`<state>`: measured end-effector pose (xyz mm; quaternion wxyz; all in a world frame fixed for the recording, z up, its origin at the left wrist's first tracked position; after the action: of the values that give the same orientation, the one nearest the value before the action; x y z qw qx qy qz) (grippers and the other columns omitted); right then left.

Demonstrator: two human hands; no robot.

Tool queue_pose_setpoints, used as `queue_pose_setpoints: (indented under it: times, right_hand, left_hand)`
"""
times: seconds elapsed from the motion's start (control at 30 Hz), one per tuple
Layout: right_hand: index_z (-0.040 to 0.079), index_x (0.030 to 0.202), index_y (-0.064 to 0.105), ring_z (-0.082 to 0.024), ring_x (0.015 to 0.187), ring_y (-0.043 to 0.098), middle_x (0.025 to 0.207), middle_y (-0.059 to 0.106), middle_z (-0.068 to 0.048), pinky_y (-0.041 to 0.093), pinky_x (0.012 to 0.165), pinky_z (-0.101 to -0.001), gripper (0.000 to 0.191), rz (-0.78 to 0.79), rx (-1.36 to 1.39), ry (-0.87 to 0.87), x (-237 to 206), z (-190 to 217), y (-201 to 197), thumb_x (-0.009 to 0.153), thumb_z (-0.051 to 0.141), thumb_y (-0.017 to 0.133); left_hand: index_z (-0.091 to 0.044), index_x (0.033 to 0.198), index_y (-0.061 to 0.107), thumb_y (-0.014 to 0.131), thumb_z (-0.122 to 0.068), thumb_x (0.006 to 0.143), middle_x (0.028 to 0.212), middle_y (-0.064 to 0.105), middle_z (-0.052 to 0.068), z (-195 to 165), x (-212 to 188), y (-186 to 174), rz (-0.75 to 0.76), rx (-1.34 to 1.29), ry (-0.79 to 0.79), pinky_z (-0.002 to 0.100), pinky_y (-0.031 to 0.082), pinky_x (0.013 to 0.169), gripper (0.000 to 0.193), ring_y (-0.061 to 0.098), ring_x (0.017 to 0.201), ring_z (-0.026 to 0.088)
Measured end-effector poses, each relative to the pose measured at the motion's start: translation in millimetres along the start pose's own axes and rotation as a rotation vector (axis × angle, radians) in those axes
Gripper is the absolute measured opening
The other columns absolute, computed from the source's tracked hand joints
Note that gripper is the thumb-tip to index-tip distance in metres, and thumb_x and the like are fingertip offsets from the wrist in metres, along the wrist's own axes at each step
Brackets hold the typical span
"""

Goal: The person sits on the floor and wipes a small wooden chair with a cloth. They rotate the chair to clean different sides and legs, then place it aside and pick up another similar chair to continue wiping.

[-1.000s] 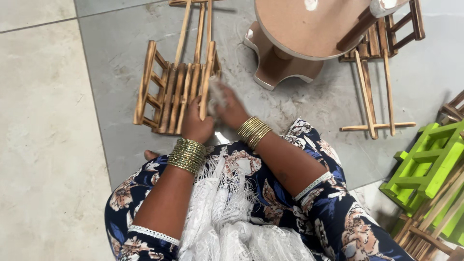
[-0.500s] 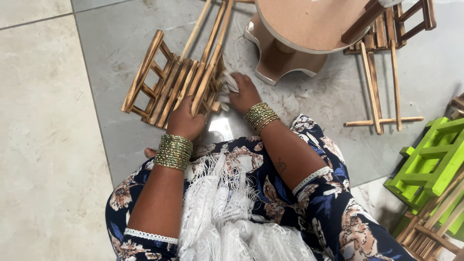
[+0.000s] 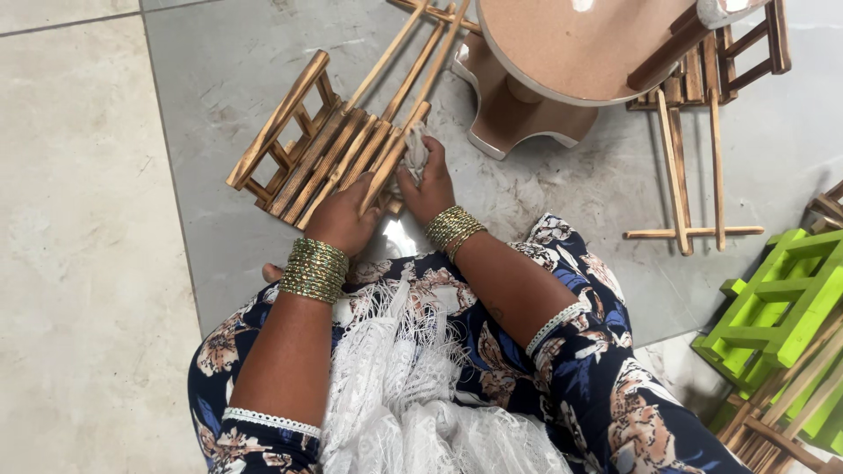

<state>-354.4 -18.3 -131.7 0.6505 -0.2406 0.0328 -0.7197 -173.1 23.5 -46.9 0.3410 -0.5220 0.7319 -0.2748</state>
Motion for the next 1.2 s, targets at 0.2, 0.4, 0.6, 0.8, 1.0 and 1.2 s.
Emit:
queue_pose_setpoints:
  times: [0.2,0.4,0.6,0.8,1.0,1.2]
  right_hand:
    - [0.000,0.147,0.032,-0.043,0.112,0.066,0.120,0.065,-0.031,0.052,0.099,-0.0456,0.072,0.339,-0.325,0.275,2,-38,13,0.092,0.028,0.068]
    - [0.003,0.152,0.031,-0.042,0.116,0.064,0.124,0.064,-0.030,0.050,0.102,-0.0465,0.074,0.593,-0.647,0.563,13,-59,-18,0.091,0.028,0.066]
    - [0.001,0.148,0.042,-0.046,0.132,0.056,0.142,0.056,-0.032,0.045,0.111,-0.0487,0.062,0.052,-0.423,0.060,47,-39,-62,0.097,0.023,0.068]
    - [0.001,0.143,0.041,-0.048,0.118,0.059,0.126,0.058,-0.033,0.047,0.103,-0.0500,0.060,0.159,-0.407,0.199,40,-47,-16,0.095,0.028,0.064]
    - [0.010,0.138,0.050,-0.044,0.118,0.061,0.126,0.061,-0.028,0.049,0.103,-0.0504,0.053,0.266,-0.707,0.418,43,-69,-48,0.088,0.019,0.064]
    - [0.008,0.143,0.047,-0.046,0.114,0.062,0.139,0.047,-0.030,0.052,0.099,-0.0477,0.065,0.080,-0.632,0.013,31,-9,-25,0.082,0.014,0.068]
  left_hand:
    - [-0.018,0.151,0.047,0.070,-0.023,0.087,0.115,0.070,0.022,4,-1,8,0.014,-0.001,0.047,0.047,0.053,0.095,0.068,0.069,0.105,0.038]
    - [-0.018,0.148,0.050,0.071,-0.024,0.087,0.121,0.068,0.022,3,0,-8,-0.008,0.005,0.087,0.047,0.053,0.096,0.065,0.068,0.108,0.037]
    - [-0.022,0.145,0.054,0.065,-0.027,0.092,0.121,0.070,0.016,8,-6,-22,0.025,0.181,-0.131,0.050,0.052,0.095,0.054,0.067,0.111,0.035]
    - [-0.020,0.140,0.058,0.067,-0.030,0.092,0.124,0.069,0.014,5,-4,-16,-0.090,0.088,-0.083,0.048,0.052,0.093,0.050,0.066,0.112,0.035]
    - [-0.016,0.127,0.068,0.073,-0.037,0.085,0.117,0.071,0.014,12,-13,-29,-0.249,-0.002,-0.145,0.047,0.053,0.090,0.047,0.068,0.105,0.034]
    - [-0.011,0.110,0.076,0.075,-0.046,0.086,0.102,0.074,0.017,25,-13,-28,-0.210,-0.091,-0.275,0.046,0.055,0.088,0.042,0.071,0.095,0.035]
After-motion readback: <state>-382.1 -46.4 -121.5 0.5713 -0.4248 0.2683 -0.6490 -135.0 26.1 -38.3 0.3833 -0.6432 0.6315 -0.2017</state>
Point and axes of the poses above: each hand's wrist, its own x-axis towards the middle knuckle, its own y-axis out of the palm, z = x × y, the point moved 5 cm from there along x, towards the middle knuckle
